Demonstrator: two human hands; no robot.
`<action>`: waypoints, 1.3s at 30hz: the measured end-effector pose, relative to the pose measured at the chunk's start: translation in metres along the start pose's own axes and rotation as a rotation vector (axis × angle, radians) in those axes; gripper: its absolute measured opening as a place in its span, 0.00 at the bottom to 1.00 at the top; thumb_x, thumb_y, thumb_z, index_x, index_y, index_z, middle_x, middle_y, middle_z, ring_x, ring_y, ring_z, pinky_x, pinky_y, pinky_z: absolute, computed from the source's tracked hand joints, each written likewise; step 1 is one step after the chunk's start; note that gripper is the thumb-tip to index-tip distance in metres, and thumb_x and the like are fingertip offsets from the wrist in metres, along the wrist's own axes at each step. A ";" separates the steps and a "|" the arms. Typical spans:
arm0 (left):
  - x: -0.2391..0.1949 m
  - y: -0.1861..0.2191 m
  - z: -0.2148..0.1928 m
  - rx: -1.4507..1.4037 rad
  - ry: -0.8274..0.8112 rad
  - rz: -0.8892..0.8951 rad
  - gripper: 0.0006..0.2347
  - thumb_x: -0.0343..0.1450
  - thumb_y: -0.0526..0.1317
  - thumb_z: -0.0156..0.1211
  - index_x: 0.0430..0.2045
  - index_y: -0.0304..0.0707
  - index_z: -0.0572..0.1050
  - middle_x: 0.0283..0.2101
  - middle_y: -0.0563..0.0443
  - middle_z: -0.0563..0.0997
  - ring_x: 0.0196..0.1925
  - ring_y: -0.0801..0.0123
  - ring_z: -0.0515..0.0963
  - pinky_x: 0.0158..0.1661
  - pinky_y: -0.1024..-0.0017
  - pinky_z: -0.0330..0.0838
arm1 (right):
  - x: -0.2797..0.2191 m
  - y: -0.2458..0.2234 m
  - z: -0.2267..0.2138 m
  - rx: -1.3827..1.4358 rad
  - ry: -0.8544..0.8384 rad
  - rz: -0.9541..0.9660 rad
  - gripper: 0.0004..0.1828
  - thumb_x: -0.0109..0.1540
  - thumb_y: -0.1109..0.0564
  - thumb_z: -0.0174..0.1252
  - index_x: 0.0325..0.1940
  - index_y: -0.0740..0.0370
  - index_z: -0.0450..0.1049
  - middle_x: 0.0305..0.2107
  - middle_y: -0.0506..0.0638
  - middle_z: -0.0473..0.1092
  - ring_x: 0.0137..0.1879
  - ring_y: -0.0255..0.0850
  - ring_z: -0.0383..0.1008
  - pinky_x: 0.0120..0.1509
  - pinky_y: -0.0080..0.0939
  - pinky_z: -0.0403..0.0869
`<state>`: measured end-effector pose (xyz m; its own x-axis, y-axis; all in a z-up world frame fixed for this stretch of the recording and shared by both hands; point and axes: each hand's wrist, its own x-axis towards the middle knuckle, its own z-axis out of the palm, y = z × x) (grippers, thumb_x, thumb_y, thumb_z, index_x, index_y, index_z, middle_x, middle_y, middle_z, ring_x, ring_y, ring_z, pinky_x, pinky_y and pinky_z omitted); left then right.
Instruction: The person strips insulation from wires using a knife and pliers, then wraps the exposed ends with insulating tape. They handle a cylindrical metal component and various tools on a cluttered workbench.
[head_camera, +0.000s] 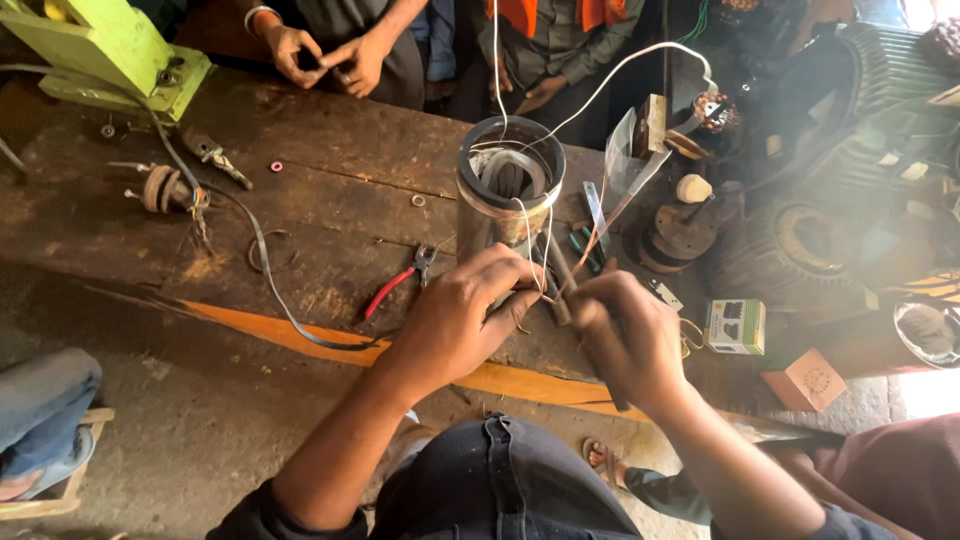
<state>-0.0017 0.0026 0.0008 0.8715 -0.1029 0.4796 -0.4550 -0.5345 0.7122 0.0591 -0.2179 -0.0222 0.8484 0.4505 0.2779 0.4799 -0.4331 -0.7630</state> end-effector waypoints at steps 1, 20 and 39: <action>-0.001 0.000 0.001 -0.018 0.004 0.013 0.07 0.72 0.35 0.62 0.42 0.37 0.76 0.45 0.49 0.81 0.46 0.54 0.84 0.44 0.63 0.78 | -0.001 -0.001 -0.001 -0.203 0.080 -0.283 0.12 0.63 0.56 0.64 0.47 0.62 0.73 0.31 0.51 0.75 0.32 0.41 0.78 0.35 0.40 0.73; -0.002 0.000 0.005 0.006 0.035 0.027 0.06 0.73 0.35 0.62 0.42 0.38 0.76 0.44 0.49 0.81 0.44 0.53 0.84 0.43 0.62 0.78 | -0.008 0.012 0.011 0.227 -0.086 0.217 0.10 0.66 0.60 0.58 0.51 0.62 0.71 0.36 0.54 0.77 0.36 0.44 0.79 0.38 0.40 0.75; 0.002 -0.006 -0.001 0.025 -0.020 0.056 0.08 0.71 0.34 0.63 0.42 0.35 0.76 0.45 0.47 0.81 0.46 0.53 0.83 0.45 0.62 0.77 | 0.001 0.026 0.010 0.480 -0.158 0.393 0.11 0.64 0.49 0.62 0.41 0.59 0.73 0.28 0.50 0.73 0.30 0.38 0.74 0.34 0.36 0.72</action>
<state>0.0026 0.0069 -0.0023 0.8482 -0.1497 0.5081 -0.4989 -0.5480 0.6713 0.0703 -0.2213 -0.0478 0.8799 0.4548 -0.1377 -0.0452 -0.2084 -0.9770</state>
